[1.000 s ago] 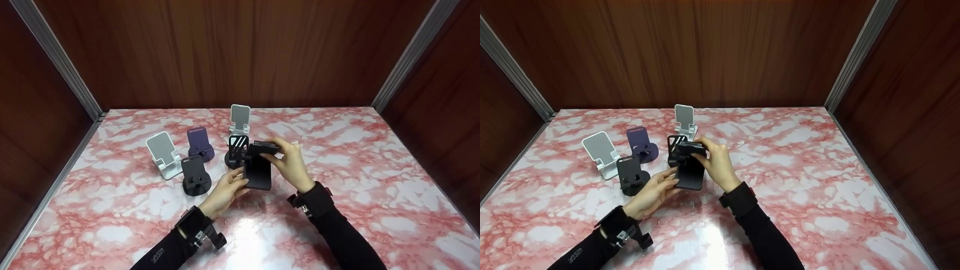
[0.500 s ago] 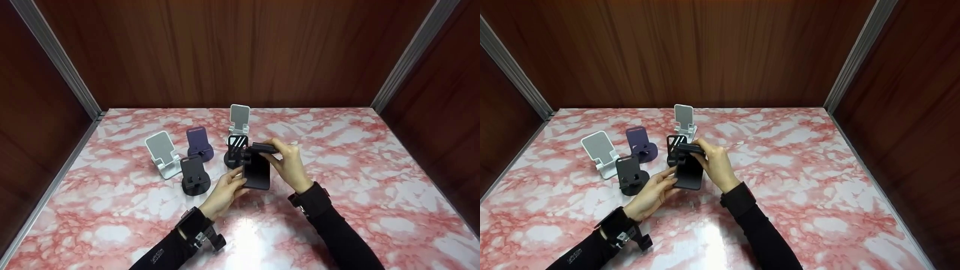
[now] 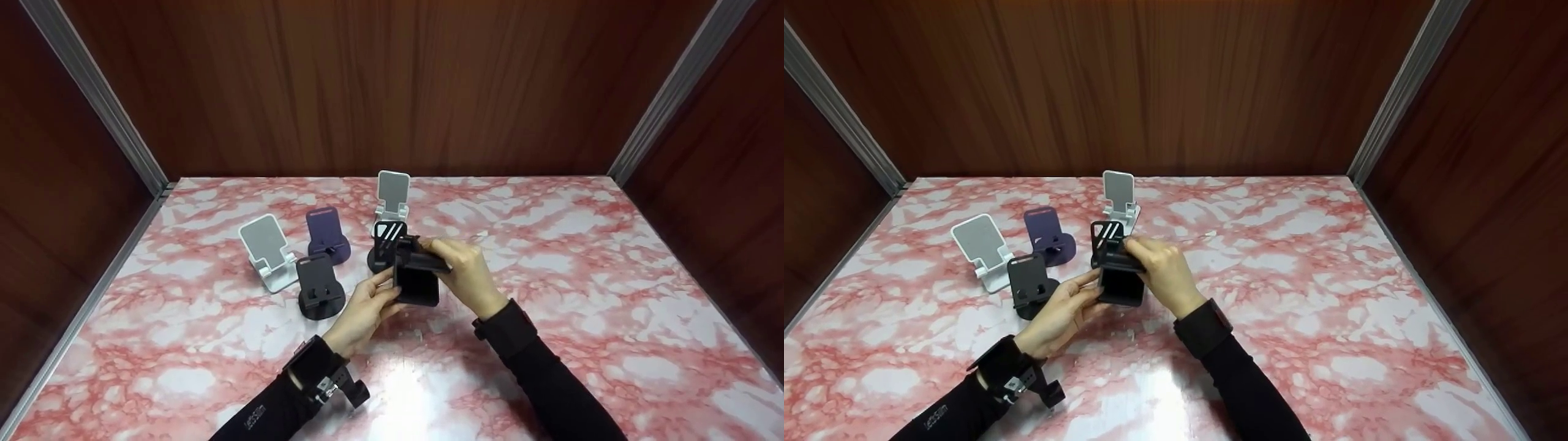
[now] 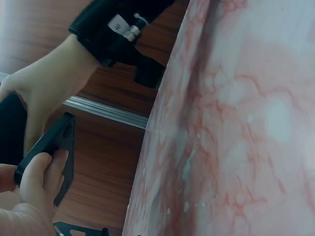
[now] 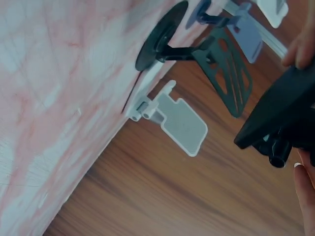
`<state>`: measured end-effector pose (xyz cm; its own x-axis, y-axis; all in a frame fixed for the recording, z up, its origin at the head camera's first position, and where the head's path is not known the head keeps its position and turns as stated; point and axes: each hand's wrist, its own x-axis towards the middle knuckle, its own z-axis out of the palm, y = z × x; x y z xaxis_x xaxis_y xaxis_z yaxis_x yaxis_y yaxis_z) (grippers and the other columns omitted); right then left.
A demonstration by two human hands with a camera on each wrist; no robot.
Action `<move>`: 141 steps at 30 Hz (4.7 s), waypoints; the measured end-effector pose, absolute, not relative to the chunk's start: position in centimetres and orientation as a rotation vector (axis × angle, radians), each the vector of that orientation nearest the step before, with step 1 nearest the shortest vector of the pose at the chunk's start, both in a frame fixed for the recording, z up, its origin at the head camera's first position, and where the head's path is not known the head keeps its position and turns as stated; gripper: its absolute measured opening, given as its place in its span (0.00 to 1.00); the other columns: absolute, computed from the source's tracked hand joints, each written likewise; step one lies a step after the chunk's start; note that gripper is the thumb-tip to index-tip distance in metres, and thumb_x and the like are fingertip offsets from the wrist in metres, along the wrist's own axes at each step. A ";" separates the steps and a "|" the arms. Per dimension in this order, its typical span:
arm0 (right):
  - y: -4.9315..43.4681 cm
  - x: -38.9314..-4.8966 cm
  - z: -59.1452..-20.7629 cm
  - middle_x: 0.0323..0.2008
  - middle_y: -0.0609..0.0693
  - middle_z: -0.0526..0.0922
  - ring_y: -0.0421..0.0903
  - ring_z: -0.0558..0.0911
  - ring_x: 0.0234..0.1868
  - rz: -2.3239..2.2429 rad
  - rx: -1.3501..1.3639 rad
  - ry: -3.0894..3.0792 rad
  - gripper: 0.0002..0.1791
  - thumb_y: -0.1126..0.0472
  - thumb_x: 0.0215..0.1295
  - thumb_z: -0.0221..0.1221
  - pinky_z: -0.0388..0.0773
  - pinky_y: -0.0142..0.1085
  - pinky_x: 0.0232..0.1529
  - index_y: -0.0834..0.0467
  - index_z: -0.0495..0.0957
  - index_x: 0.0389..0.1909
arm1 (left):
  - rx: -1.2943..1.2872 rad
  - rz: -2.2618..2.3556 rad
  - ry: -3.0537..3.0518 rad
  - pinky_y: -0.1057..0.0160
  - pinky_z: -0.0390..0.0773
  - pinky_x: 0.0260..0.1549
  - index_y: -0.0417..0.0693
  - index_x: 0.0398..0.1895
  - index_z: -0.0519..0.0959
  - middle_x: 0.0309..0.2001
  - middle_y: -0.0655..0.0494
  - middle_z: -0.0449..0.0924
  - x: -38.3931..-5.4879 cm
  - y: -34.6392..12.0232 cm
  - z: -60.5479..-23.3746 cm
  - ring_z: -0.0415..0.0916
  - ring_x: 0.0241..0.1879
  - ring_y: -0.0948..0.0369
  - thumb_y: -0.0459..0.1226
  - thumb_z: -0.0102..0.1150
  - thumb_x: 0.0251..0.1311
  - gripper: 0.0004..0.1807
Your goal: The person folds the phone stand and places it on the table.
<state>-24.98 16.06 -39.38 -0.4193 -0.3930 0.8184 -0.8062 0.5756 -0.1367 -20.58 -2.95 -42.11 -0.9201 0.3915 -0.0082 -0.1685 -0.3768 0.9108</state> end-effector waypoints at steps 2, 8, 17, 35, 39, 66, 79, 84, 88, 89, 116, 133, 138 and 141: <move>15.9 -25.1 -39.6 0.31 0.52 0.84 0.48 0.83 0.32 0.620 0.978 -2.016 0.12 0.71 0.45 0.67 0.82 0.36 0.36 0.59 0.77 0.32 | 0.302 2.346 1.492 0.67 0.77 0.51 0.34 0.68 0.53 0.63 0.35 0.64 -20.6 -3.0 -42.0 0.76 0.51 0.61 0.26 0.39 0.66 0.27; 15.7 -25.4 -39.9 0.34 0.54 0.85 0.50 0.83 0.35 0.502 1.047 -1.912 0.11 0.73 0.45 0.65 0.82 0.39 0.38 0.61 0.80 0.32 | 0.288 2.377 1.433 0.65 0.76 0.53 0.33 0.68 0.52 0.59 0.40 0.69 -20.5 -3.1 -41.6 0.77 0.49 0.61 0.30 0.34 0.68 0.25; 15.6 -25.2 -39.6 0.37 0.56 0.85 0.51 0.84 0.38 0.474 1.074 -1.891 0.09 0.72 0.49 0.63 0.82 0.39 0.41 0.63 0.81 0.34 | 0.321 2.320 1.447 0.60 0.74 0.57 0.35 0.68 0.53 0.56 0.48 0.75 -20.3 -3.7 -41.0 0.78 0.47 0.61 0.45 0.46 0.67 0.33; 16.0 -24.7 -38.2 0.53 0.55 0.79 0.50 0.77 0.57 1.054 1.096 -2.108 0.18 0.61 0.58 0.61 0.72 0.41 0.61 0.59 0.78 0.50 | 0.372 2.366 1.447 0.62 0.75 0.55 0.37 0.68 0.53 0.55 0.47 0.76 -21.0 -5.0 -40.4 0.80 0.46 0.59 0.43 0.50 0.64 0.34; 16.0 -24.9 -38.2 0.54 0.57 0.78 0.50 0.75 0.58 1.323 0.953 -2.157 0.19 0.67 0.59 0.59 0.73 0.39 0.59 0.61 0.75 0.53 | 0.367 2.404 1.458 0.65 0.77 0.52 0.38 0.68 0.56 0.53 0.49 0.78 -21.5 -5.4 -40.3 0.80 0.45 0.60 0.42 0.50 0.63 0.32; 16.9 -24.8 -38.0 0.50 0.55 0.75 0.45 0.79 0.49 2.651 0.640 -2.367 0.41 0.65 0.60 0.59 0.76 0.41 0.55 0.64 0.48 0.70 | 0.370 2.465 1.493 0.67 0.79 0.48 0.33 0.68 0.54 0.60 0.42 0.69 -21.9 -5.6 -40.8 0.78 0.46 0.62 0.31 0.49 0.61 0.32; 16.9 -24.8 -38.0 0.53 0.59 0.75 0.45 0.80 0.48 2.525 0.629 -2.440 0.39 0.69 0.58 0.59 0.79 0.40 0.52 0.62 0.52 0.69 | 0.329 2.486 1.509 0.68 0.81 0.42 0.29 0.67 0.53 0.56 0.40 0.71 -21.9 -5.6 -40.7 0.79 0.37 0.63 0.24 0.45 0.56 0.32; 16.9 -24.9 -38.0 0.51 0.58 0.76 0.45 0.81 0.46 2.503 0.608 -2.456 0.40 0.70 0.56 0.60 0.79 0.39 0.51 0.62 0.53 0.69 | 0.324 2.499 1.511 0.69 0.82 0.40 0.28 0.67 0.53 0.56 0.39 0.70 -21.9 -5.5 -40.7 0.79 0.35 0.64 0.22 0.44 0.56 0.32; 16.9 -24.9 -38.1 0.49 0.57 0.77 0.45 0.81 0.45 2.496 0.607 -2.455 0.41 0.70 0.55 0.61 0.80 0.39 0.50 0.62 0.53 0.69 | 0.324 2.500 1.512 0.68 0.82 0.41 0.29 0.66 0.55 0.53 0.42 0.72 -21.9 -5.5 -40.8 0.78 0.36 0.64 0.22 0.45 0.56 0.31; 16.9 -24.9 -38.1 0.48 0.57 0.78 0.45 0.81 0.45 2.497 0.609 -2.450 0.41 0.70 0.55 0.61 0.80 0.39 0.50 0.62 0.53 0.69 | 0.336 2.495 1.512 0.67 0.82 0.42 0.29 0.66 0.55 0.55 0.40 0.72 -21.9 -5.5 -40.8 0.79 0.38 0.63 0.22 0.45 0.56 0.31; 17.4 -25.4 -38.5 0.39 0.52 0.82 0.44 0.82 0.40 2.556 0.616 -2.496 0.39 0.74 0.50 0.63 0.81 0.38 0.47 0.64 0.57 0.64 | 0.365 2.303 1.700 0.61 0.79 0.49 0.33 0.67 0.55 0.63 0.35 0.64 -22.0 -5.9 -40.9 0.78 0.44 0.63 0.25 0.47 0.57 0.32; 20.5 -25.9 -38.2 0.38 0.50 0.84 0.42 0.83 0.39 2.748 0.593 -2.280 0.41 0.77 0.56 0.57 0.81 0.34 0.46 0.69 0.46 0.68 | 0.708 1.694 2.767 0.49 0.51 0.70 0.49 0.73 0.44 0.70 0.49 0.57 -21.1 -6.0 -39.9 0.50 0.71 0.52 0.41 0.43 0.68 0.34; 22.0 -26.1 -38.0 0.40 0.51 0.84 0.44 0.83 0.41 2.741 0.551 -2.284 0.41 0.77 0.57 0.56 0.80 0.36 0.48 0.68 0.46 0.69 | 0.745 1.336 3.138 0.48 0.50 0.70 0.47 0.73 0.47 0.72 0.48 0.52 -21.0 -6.3 -39.9 0.45 0.72 0.53 0.47 0.44 0.67 0.35; 23.1 -26.2 -38.0 0.41 0.52 0.84 0.44 0.83 0.42 2.719 0.510 -2.313 0.40 0.75 0.58 0.56 0.80 0.37 0.48 0.66 0.47 0.69 | 0.766 1.126 3.311 0.50 0.48 0.71 0.44 0.72 0.48 0.72 0.47 0.49 -21.1 -6.4 -40.0 0.42 0.73 0.53 0.49 0.43 0.67 0.36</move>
<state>-26.24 23.09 -37.99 -0.8561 -0.5097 -0.0854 0.1659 -0.1146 -0.9795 -21.11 -6.43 -40.00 -0.8182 0.2435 0.5207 0.5105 0.7244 0.4633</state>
